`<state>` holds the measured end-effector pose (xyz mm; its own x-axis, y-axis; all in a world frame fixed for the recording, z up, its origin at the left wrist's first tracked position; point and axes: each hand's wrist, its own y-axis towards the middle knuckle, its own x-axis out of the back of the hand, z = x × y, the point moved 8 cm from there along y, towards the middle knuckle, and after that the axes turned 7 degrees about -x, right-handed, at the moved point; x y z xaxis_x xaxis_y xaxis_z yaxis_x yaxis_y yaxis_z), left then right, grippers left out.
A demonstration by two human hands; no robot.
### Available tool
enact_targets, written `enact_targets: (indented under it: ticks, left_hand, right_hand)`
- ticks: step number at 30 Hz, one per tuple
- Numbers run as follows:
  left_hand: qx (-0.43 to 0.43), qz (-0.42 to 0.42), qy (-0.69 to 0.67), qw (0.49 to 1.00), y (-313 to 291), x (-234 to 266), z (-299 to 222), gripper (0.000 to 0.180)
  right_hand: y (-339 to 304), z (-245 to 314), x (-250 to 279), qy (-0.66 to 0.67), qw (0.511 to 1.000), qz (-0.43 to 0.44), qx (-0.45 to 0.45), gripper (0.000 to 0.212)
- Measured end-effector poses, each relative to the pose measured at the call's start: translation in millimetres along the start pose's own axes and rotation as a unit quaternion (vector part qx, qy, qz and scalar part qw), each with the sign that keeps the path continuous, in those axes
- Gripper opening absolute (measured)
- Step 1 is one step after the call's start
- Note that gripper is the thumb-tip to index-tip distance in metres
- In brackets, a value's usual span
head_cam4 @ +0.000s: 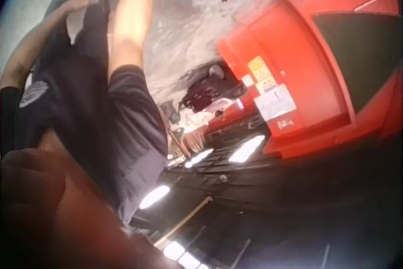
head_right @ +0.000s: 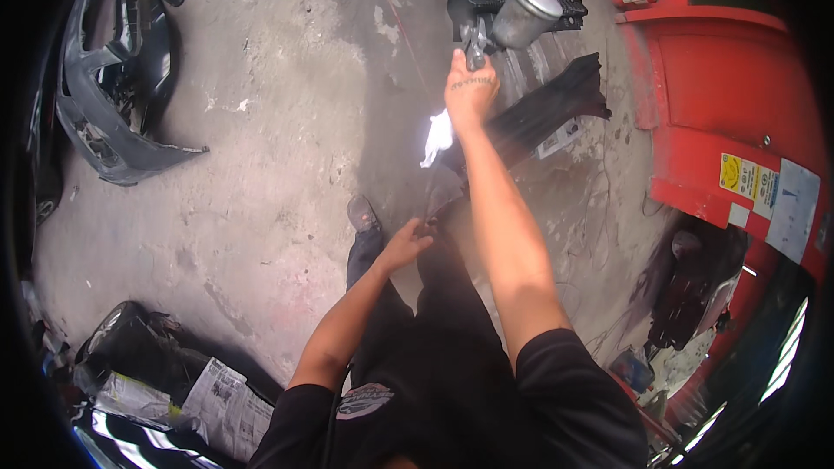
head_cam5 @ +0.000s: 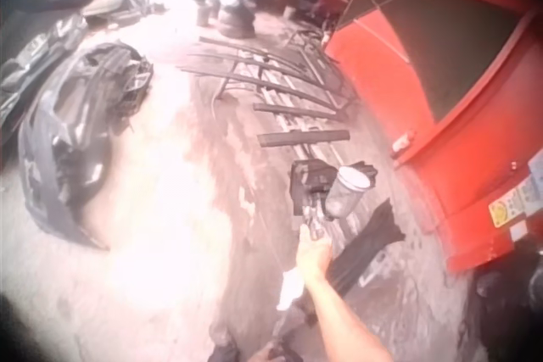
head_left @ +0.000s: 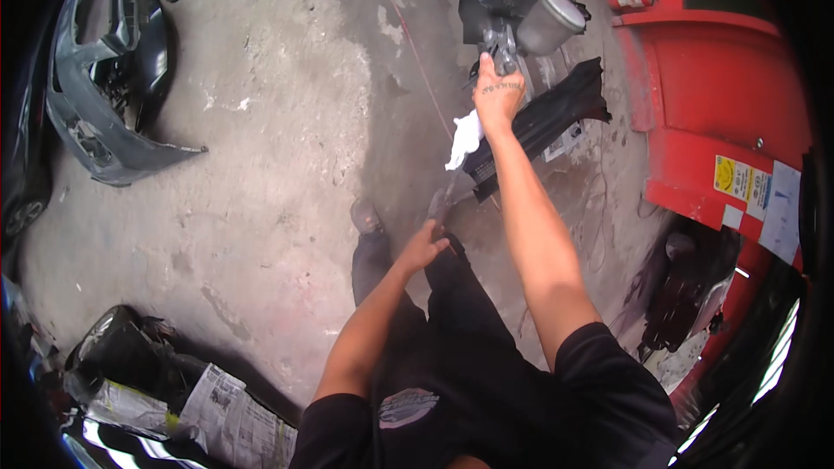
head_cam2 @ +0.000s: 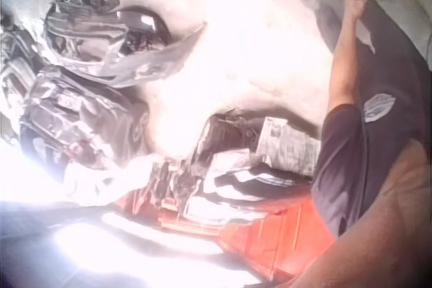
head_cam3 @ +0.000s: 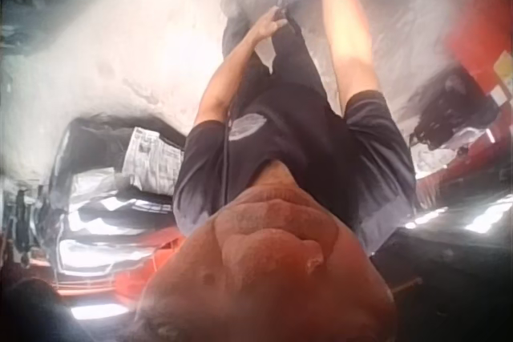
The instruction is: The person uses a spray gun to apply a coating to various car parts, including bumpers and trim pieces, arranged on the floor of a workshop. The person moves around the parts to ensure coverage on different sides.
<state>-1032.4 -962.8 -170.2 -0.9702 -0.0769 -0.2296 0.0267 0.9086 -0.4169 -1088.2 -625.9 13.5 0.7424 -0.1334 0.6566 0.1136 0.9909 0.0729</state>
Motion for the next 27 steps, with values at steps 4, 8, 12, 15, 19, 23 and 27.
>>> enact_targets:
  ticks: [4, 8, 12, 15, 19, 23, 27]
  left_hand:
    - [0.010, -0.054, -0.027, 0.998, 1.3, 26.3, -4.6, 0.042]
    - [0.037, -0.039, 0.126, 0.991, -4.5, 51.0, -6.4, 0.036]
    - [0.002, -0.080, 0.234, 0.969, -26.0, 76.6, 11.5, 0.033]
    - [-0.055, -0.086, 0.250, 0.963, -26.9, 88.7, 39.7, 0.033]
    - [-0.090, 0.002, 0.302, 0.949, -43.7, 78.6, 46.4, 0.034]
    - [-0.047, 0.095, 0.279, 0.954, -40.2, 26.0, 22.8, 0.040]
    - [-0.037, 0.123, 0.196, 0.972, -20.7, -36.4, -38.1, 0.046]
  right_hand:
    - [25.9, 55.8, -3.8, 0.029, 0.994, -0.022, 0.107, 0.038]
    - [34.8, 45.8, 9.5, 0.000, 1.000, 0.009, -0.007, 0.032]
    - [15.4, 42.7, 52.3, -0.014, 0.998, -0.058, -0.027, 0.035]
    - [2.3, 6.7, 52.0, 0.061, 0.995, 0.004, -0.077, 0.036]
    - [-10.4, 2.9, 65.9, 0.130, 0.972, 0.129, -0.144, 0.036]
    - [31.5, -42.4, 98.2, 0.109, 0.979, 0.087, -0.151, 0.034]
    - [107.1, -86.4, 168.0, -0.026, 0.990, -0.096, -0.096, 0.037]
